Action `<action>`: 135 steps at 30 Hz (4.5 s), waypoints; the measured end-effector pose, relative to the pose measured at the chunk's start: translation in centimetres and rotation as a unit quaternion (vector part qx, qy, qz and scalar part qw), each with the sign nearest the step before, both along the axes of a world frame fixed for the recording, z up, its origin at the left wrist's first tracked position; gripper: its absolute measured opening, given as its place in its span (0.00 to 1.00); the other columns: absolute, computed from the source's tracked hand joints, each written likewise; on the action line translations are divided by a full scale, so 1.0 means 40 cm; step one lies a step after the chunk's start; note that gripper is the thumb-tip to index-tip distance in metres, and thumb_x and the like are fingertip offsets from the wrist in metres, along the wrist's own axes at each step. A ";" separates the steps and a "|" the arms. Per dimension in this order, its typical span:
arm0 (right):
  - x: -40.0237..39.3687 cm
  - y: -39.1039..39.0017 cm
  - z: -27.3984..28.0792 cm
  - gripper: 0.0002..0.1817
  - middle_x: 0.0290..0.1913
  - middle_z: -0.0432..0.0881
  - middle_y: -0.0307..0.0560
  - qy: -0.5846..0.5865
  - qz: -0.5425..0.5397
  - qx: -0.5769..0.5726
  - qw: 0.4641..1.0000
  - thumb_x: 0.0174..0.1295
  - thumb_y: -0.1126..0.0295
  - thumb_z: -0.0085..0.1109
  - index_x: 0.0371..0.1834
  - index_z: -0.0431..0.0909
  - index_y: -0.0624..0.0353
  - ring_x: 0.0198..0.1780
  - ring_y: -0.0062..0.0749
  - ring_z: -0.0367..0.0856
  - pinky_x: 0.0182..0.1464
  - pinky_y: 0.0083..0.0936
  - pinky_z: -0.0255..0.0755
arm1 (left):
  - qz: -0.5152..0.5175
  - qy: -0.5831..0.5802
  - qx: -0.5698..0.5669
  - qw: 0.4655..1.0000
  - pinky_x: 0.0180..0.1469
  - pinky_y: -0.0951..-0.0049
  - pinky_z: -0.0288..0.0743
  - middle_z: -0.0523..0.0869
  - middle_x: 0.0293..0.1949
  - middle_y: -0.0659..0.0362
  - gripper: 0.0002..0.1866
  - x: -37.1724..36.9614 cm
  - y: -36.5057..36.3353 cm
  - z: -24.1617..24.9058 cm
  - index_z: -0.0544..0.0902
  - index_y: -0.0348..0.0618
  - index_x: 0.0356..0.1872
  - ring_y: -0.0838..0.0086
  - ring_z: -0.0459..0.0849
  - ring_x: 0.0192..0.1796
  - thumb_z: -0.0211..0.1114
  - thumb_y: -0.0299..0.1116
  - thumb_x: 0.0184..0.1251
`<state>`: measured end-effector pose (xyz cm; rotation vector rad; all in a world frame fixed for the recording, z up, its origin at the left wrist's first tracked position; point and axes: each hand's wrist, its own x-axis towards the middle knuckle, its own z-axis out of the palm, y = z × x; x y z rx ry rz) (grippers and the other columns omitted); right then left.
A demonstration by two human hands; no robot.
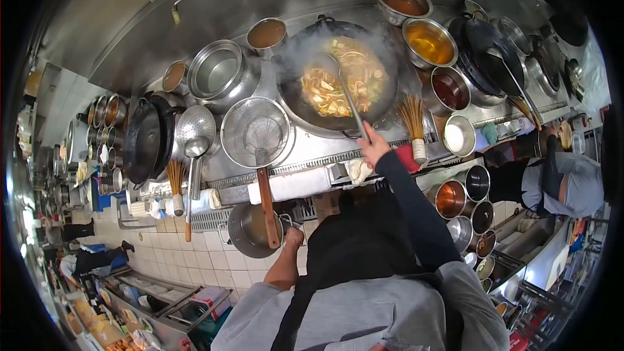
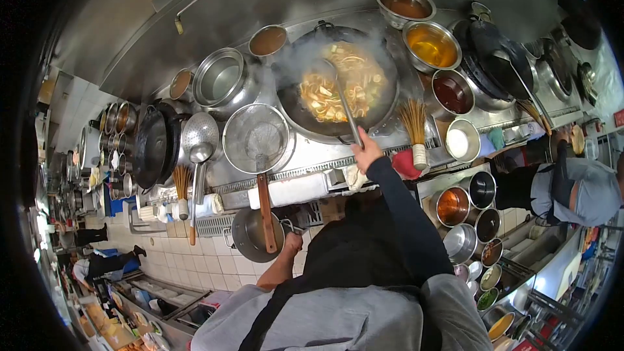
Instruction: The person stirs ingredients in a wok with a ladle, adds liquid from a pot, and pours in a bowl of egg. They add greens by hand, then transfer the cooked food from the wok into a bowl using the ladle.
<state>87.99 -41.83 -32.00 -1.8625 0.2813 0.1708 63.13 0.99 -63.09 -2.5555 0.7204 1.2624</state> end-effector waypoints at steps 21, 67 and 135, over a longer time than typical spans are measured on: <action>-0.162 -0.106 0.136 0.34 0.39 0.84 0.73 0.005 -0.071 -0.266 0.961 0.67 0.66 0.57 0.76 0.62 0.63 0.44 0.68 0.84 0.49 0.53 0.76 | 0.706 0.082 -0.262 0.653 0.25 0.61 0.80 0.84 0.31 0.44 0.19 0.143 -0.090 0.179 0.78 0.24 0.45 0.54 0.86 0.26 0.59 0.37 0.69; -0.923 -0.155 0.250 0.21 0.27 0.79 0.41 -0.002 -0.146 0.135 0.980 0.69 0.61 0.63 0.61 0.75 0.58 0.23 0.22 0.76 0.23 0.26 0.70 | -0.356 0.017 -0.094 0.930 0.25 0.63 0.76 0.85 0.21 0.55 0.09 0.316 -0.407 0.171 0.85 0.48 0.24 0.63 0.86 0.23 0.63 0.36 0.62; -2.265 -0.336 0.455 0.19 0.34 0.72 0.34 -0.247 -0.718 0.482 0.437 0.77 0.66 0.49 0.66 0.70 0.63 0.20 0.05 0.61 0.15 0.08 0.54 | -0.329 0.581 0.071 0.741 0.33 0.74 0.80 0.84 0.39 0.52 0.23 -1.014 -1.398 0.730 0.74 0.32 0.58 0.72 0.85 0.31 0.63 0.42 0.74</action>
